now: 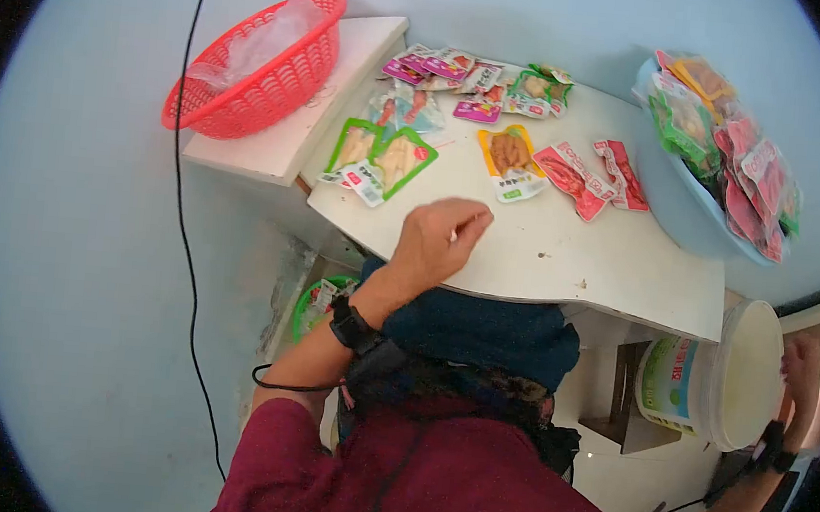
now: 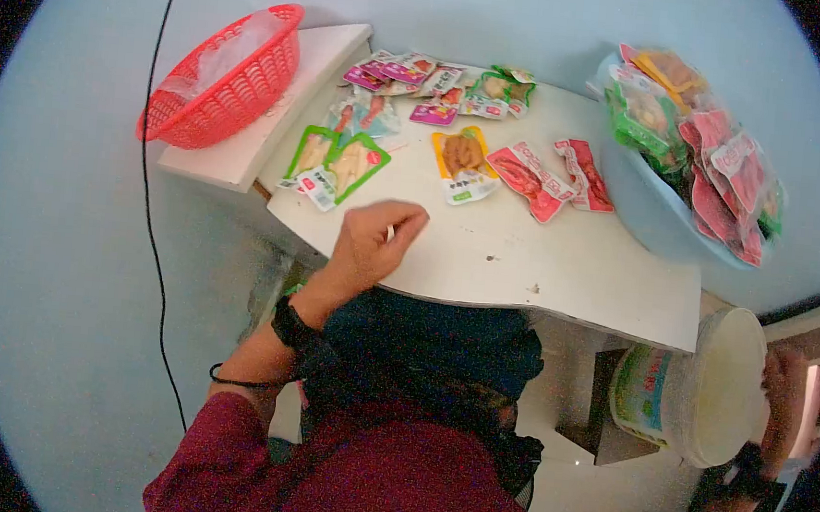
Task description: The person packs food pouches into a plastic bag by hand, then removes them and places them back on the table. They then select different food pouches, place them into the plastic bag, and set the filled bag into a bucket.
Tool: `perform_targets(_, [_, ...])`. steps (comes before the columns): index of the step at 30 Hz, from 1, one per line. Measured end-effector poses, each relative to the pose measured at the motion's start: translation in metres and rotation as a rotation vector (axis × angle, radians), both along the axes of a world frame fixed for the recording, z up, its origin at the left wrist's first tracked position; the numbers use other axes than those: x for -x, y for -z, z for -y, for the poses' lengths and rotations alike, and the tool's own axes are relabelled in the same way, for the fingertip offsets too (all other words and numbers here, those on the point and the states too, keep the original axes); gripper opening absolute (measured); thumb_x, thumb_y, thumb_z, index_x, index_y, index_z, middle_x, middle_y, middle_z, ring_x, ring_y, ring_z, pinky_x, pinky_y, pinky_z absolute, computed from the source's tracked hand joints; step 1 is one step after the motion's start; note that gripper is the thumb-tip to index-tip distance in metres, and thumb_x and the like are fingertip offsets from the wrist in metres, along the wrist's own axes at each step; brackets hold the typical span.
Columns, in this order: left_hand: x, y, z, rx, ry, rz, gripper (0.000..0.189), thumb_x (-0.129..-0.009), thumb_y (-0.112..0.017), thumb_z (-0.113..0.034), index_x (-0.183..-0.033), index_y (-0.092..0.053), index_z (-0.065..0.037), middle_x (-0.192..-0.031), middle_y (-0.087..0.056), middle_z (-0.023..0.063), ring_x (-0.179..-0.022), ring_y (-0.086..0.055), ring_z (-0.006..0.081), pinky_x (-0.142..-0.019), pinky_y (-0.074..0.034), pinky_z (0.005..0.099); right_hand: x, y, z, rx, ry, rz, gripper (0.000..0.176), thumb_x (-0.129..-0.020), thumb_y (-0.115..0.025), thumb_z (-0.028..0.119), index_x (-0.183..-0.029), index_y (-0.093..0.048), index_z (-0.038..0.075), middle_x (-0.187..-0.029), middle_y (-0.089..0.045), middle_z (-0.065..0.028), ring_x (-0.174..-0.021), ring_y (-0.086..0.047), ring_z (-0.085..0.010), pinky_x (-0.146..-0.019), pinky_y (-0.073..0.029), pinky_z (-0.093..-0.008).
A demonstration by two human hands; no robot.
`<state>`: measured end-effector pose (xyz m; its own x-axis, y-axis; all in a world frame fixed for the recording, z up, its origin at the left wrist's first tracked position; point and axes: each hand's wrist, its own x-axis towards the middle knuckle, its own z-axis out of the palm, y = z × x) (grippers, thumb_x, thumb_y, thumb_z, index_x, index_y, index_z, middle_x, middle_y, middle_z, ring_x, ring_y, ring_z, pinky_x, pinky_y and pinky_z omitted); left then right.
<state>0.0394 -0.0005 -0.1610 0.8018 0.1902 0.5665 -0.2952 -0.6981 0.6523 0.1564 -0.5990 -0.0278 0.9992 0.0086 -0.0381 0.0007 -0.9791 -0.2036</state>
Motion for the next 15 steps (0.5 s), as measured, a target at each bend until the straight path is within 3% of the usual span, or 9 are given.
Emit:
perform_targets(3, [-0.004, -0.032, -0.032, -0.056, -0.125, 0.066, 0.011, -0.085, -0.067, -0.011, -0.090, -0.069, -0.001, -0.080, -0.069, 0.0095, -0.062, -0.060, 0.0141, -0.055, -0.046, 0.0280, 0.026, 0.003, -0.098, -0.170, -0.235, 0.485, 0.024, -0.094, -0.057, 0.018, -0.105, -0.062, -0.003, -0.098, -0.068, -0.0130, -0.084, -0.067, -0.0196, -0.072, -0.053, -0.0302])
perform_targets(5, [-0.007, -0.056, -0.061, -0.163, -0.182, 0.168, 0.012, -0.085, -0.066, -0.012, -0.092, -0.070, -0.002, -0.081, -0.070, 0.0104, -0.068, -0.064, 0.0163, -0.061, -0.049, 0.0284, 0.043, 0.010, -0.175, -0.429, -0.358, 0.372, 0.025, -0.091, -0.060, 0.010, -0.113, -0.062, -0.002, -0.099, -0.068, -0.0136, -0.082, -0.067, -0.0215, -0.073, -0.053, -0.0332])
perform_targets(7, [-0.003, -0.090, -0.085, -0.108, -0.254, 0.155, 0.013, -0.085, -0.066, -0.011, -0.093, -0.070, -0.002, -0.083, -0.070, 0.0119, -0.076, -0.068, 0.0191, -0.068, -0.051, 0.0294, 0.057, 0.025, -0.245, -0.438, -0.549, 0.352, 0.024, -0.087, -0.064, 0.007, -0.110, -0.063, -0.002, -0.100, -0.068, -0.0147, -0.083, -0.067, -0.0227, -0.074, -0.053, -0.0341])
perform_targets(9, [-0.007, -0.115, -0.124, -0.271, -0.397, 0.236, 0.017, -0.084, -0.065, -0.014, -0.094, -0.070, -0.002, -0.086, -0.071, 0.0145, -0.080, -0.069, 0.0222, -0.072, -0.052, 0.0313, 0.048, 0.062, -0.294, -0.577, -0.713, 0.262, 0.023, -0.085, -0.066, 0.007, -0.106, -0.064, -0.002, -0.099, -0.068, -0.0154, -0.084, -0.068, -0.0243, -0.074, -0.053, -0.0339])
perform_targets(11, [-0.010, -0.136, -0.169, -0.409, -0.549, 0.187, 0.023, -0.084, -0.065, -0.020, -0.095, -0.071, -0.002, -0.087, -0.070, 0.0163, -0.080, -0.069, 0.0242, -0.074, -0.053, 0.0342, 0.050, 0.082, -0.336, -0.637, -0.763, 0.149, 0.023, -0.083, -0.068, 0.008, -0.104, -0.065, -0.002, -0.100, -0.068, -0.0169, -0.087, -0.067, -0.0279, -0.076, -0.053, -0.0356])
perform_targets(13, [-0.013, -0.155, -0.209, -0.453, -0.707, 0.089, 0.026, -0.079, -0.065, -0.026, -0.090, -0.072, -0.003, -0.087, -0.070, 0.0169, -0.083, -0.068, 0.0301, -0.075, -0.053, 0.0391, 0.045, 0.108, -0.367, -0.638, -0.868, 0.221, 0.023, -0.082, -0.068, 0.009, -0.103, -0.064, -0.001, -0.099, -0.067, -0.0170, -0.087, -0.066, -0.0313, -0.079, -0.053, -0.0379])
perform_targets(15, [-0.017, -0.166, -0.246, -0.493, -0.781, -0.028, 0.031, -0.076, -0.066, -0.030, -0.093, -0.072, -0.004, -0.090, -0.070, 0.0174, -0.086, -0.068, 0.0301, -0.078, -0.053, 0.0394, 0.041, 0.131, -0.392, -0.675, -0.849, 0.240, 0.024, -0.082, -0.068, 0.010, -0.103, -0.063, -0.001, -0.105, -0.066, -0.0185, -0.092, -0.064, -0.0339, -0.082, -0.052, -0.0394])
